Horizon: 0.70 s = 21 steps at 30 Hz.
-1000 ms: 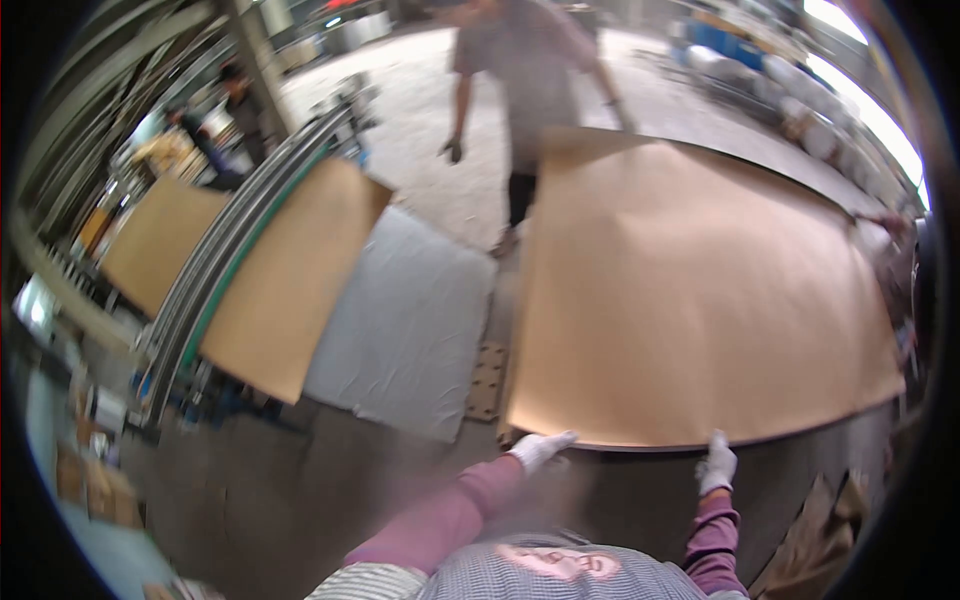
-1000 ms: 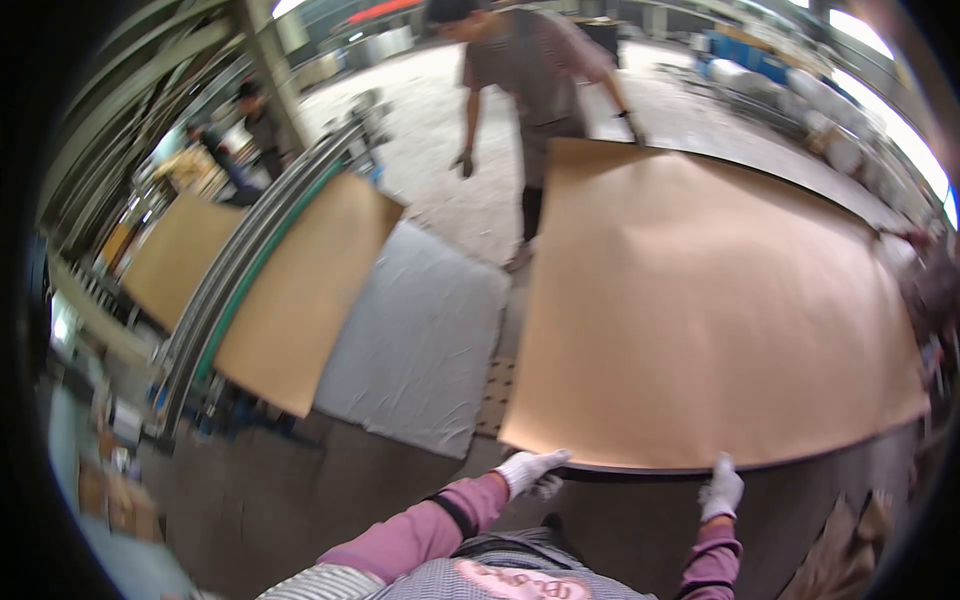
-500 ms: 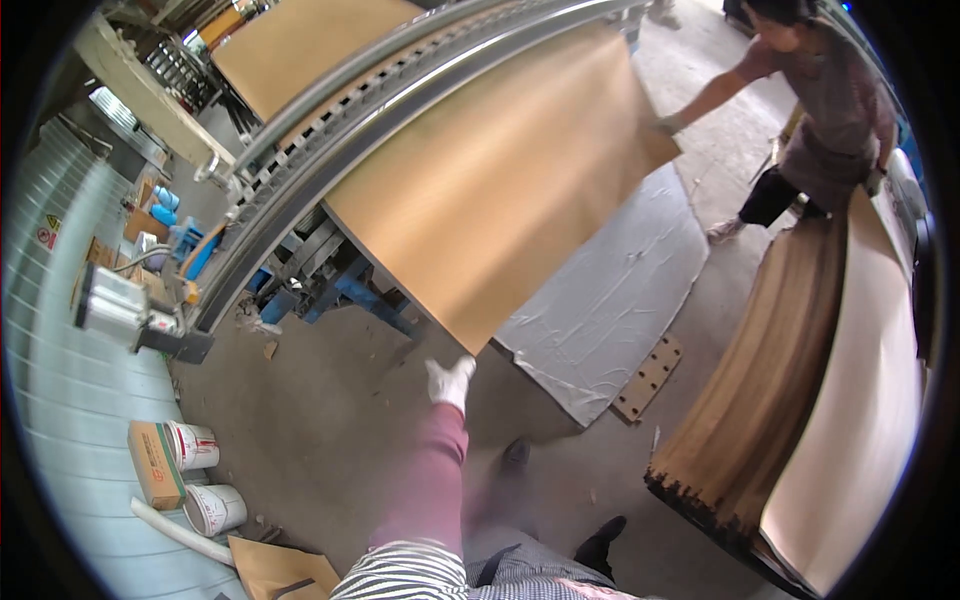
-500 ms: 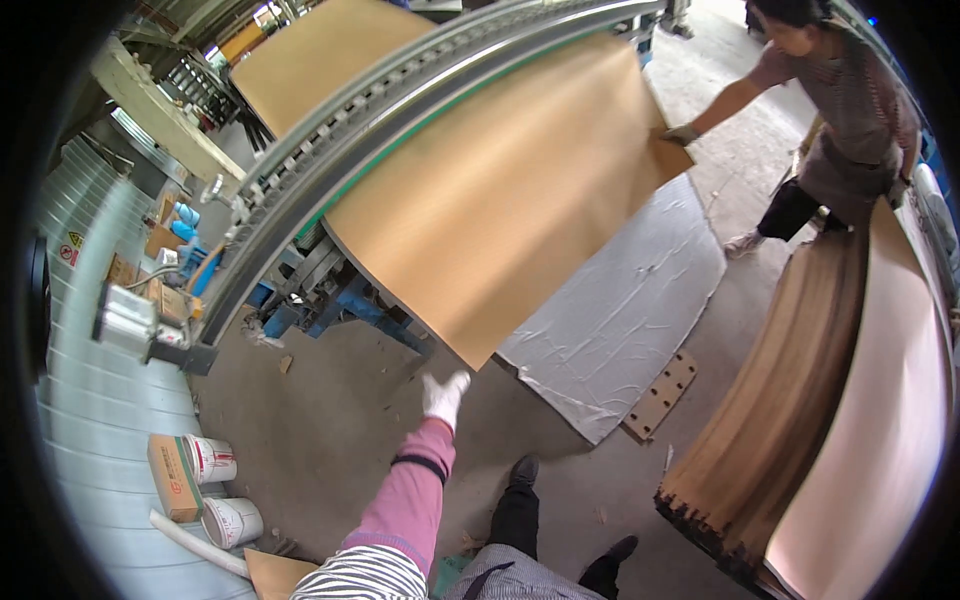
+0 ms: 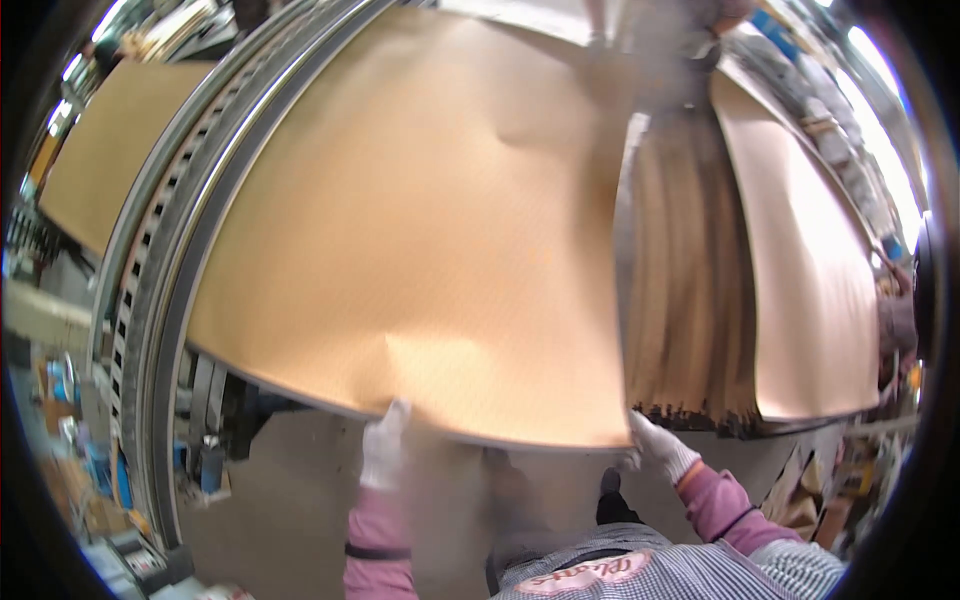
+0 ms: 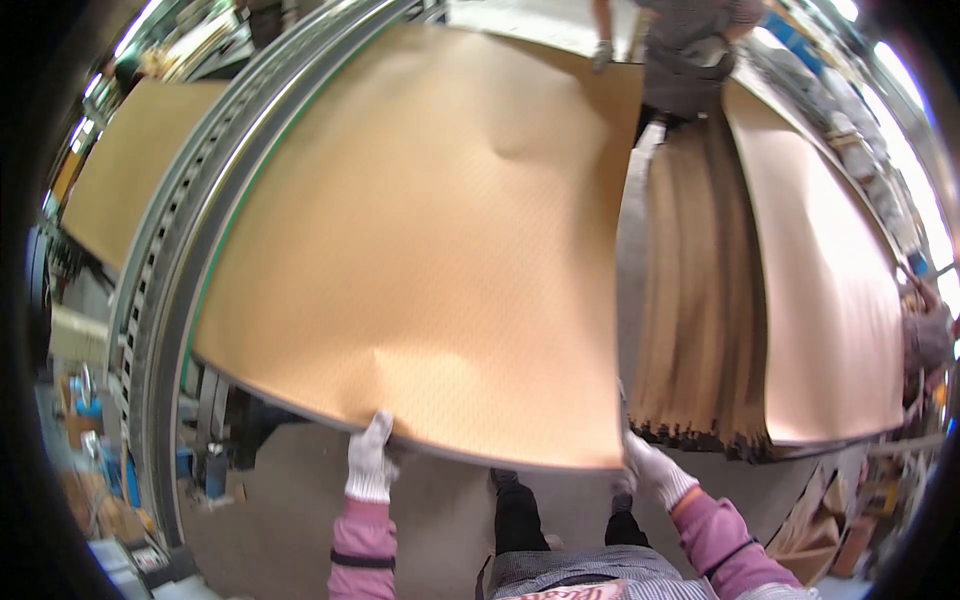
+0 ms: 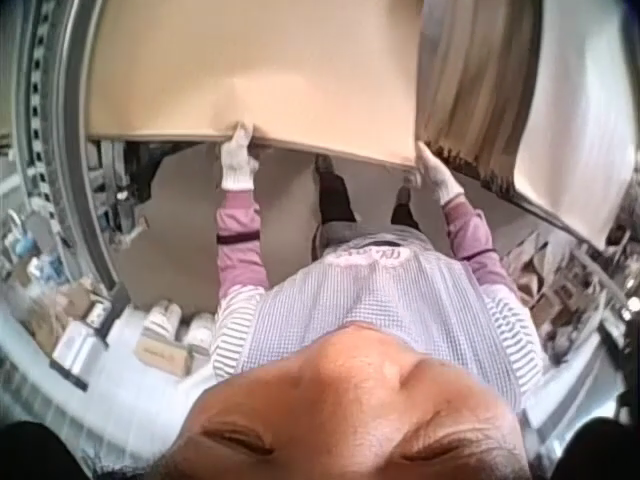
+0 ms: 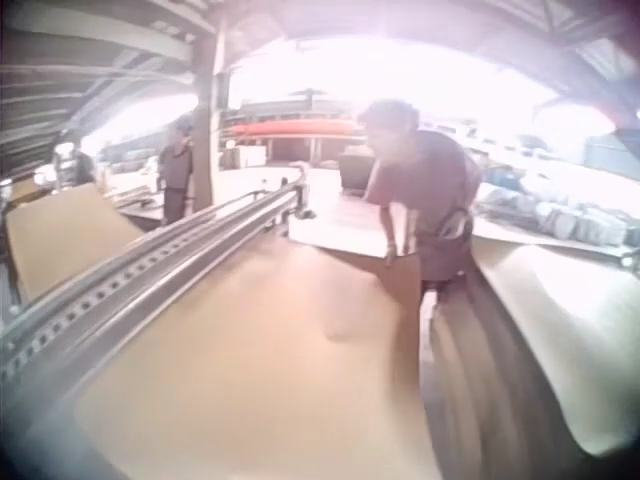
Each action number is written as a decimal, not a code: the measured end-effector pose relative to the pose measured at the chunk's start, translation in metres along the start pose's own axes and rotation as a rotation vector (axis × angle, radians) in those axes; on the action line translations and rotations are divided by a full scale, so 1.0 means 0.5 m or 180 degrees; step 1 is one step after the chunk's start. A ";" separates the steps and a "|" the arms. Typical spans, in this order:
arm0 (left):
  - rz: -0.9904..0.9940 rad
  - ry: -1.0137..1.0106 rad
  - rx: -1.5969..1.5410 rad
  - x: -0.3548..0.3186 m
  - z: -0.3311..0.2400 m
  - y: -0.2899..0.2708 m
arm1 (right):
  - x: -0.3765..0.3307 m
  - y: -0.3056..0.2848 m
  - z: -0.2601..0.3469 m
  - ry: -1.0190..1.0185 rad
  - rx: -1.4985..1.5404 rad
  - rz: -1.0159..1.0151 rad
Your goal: Handling and sorting large sheets of paper or veneer in a manufacturing facility using an industrial cutter.
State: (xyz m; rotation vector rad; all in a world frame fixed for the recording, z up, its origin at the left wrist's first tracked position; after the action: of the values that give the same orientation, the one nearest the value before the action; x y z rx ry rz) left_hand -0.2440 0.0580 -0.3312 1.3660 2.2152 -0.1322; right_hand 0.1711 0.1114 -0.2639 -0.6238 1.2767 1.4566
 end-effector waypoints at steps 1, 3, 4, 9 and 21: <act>-0.0029 0.0299 0.0025 -0.054 -0.047 0.004 | -0.029 0.022 0.035 -0.0346 -0.0050 -0.0479; -0.0145 -0.0026 0.0468 -0.140 -0.073 0.009 | -0.108 0.066 0.074 -0.0658 0.0099 -0.0680; -0.0229 -0.0367 0.0002 -0.182 -0.146 0.086 | -0.162 0.079 0.098 -0.0662 0.0300 -0.0432; 0.0253 -0.0454 0.1067 -0.257 -0.038 0.126 | -0.403 0.033 0.194 -0.2333 -0.1879 -0.0710; -0.0298 0.4302 0.6418 -0.595 -0.311 0.684 | -0.634 0.000 0.274 -0.2720 -0.1662 0.0898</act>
State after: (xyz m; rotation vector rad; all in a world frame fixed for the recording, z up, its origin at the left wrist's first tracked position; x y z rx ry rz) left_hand 0.0925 0.0389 0.0097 2.6445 2.8261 -2.8031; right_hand 0.3032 0.1232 0.0550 -0.0880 0.3152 2.0055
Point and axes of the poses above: each hand's wrist, its own x-axis towards the middle knuckle, its own y-axis out of the palm, z = x × y, the point moved 7 cm from there along x, towards the middle knuckle, and after that the axes turned 9 degrees about x, right-handed, at the moved point
